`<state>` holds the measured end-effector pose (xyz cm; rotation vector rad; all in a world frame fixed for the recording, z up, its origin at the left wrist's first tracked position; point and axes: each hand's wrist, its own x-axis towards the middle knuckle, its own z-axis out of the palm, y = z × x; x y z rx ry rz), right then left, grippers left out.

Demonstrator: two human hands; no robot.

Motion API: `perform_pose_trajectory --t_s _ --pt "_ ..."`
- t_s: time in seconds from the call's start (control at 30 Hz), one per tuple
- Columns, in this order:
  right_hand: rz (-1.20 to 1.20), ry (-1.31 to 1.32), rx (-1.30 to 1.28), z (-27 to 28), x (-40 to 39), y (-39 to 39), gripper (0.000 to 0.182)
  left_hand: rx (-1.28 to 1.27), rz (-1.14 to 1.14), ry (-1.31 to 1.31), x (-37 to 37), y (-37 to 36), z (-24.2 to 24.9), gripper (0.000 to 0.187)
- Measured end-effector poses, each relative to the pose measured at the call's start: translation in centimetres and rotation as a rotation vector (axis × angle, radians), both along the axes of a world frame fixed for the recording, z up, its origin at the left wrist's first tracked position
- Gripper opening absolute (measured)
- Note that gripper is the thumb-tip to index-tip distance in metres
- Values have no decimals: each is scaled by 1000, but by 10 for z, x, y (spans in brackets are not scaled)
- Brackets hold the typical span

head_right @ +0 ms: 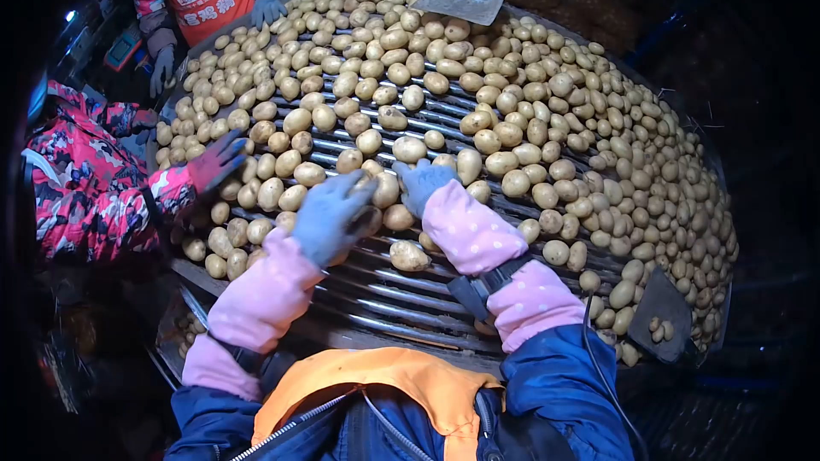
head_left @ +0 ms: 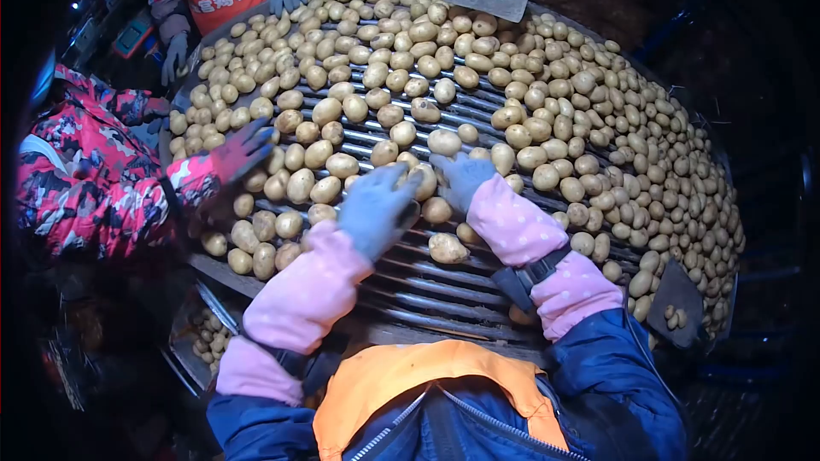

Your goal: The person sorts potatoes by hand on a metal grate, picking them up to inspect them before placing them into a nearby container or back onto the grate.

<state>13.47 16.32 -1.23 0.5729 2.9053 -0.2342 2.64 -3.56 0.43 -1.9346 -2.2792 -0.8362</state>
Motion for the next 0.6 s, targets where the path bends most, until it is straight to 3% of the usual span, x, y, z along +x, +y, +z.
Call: perform_pose_trajectory --t_s 0.03,0.1,0.13,0.17,0.23,0.3,0.33,0.37,0.4,0.47,0.5,0.53,0.57,0.6 --pt "3 101 -88 -4 8 5 48 -147 -32 55 0 25 -11 62" --pt "-81 102 -186 24 32 -5 58 -328 -9 289 0 53 -22 53" --pt "-201 74 -307 23 43 -2 67 -466 -15 286 2 66 -15 52" --pt "-198 244 -415 11 62 5 66 -604 -22 283 3 77 -8 51" --pt "-337 442 -723 12 85 14 63 -661 -31 335 5 98 -29 51" --pt "-672 605 -1421 25 104 25 64 -599 -55 320 4 104 -35 49" --pt "-571 813 -1358 15 106 29 62 -509 -71 276 0 98 -24 48" --pt "-564 828 -1313 9 112 32 62 -421 -83 230 -2 91 -11 48" --pt "-557 840 -1273 13 112 28 63 -232 17 34 2 80 3 49" --pt "-610 757 -1280 50 104 2 65 77 57 -786 13 69 -5 46" --pt "-491 745 -1218 51 98 -6 68 255 86 -1187 14 62 -11 45" --pt "-412 736 -1281 62 88 -25 71 194 5 -1769 7 49 -7 45" --pt "-328 723 -1344 76 76 -46 74 53 64 -2243 12 26 -1 49" --pt "-196 641 -1275 81 67 -60 74 152 -52 -2414 18 11 -2 50"
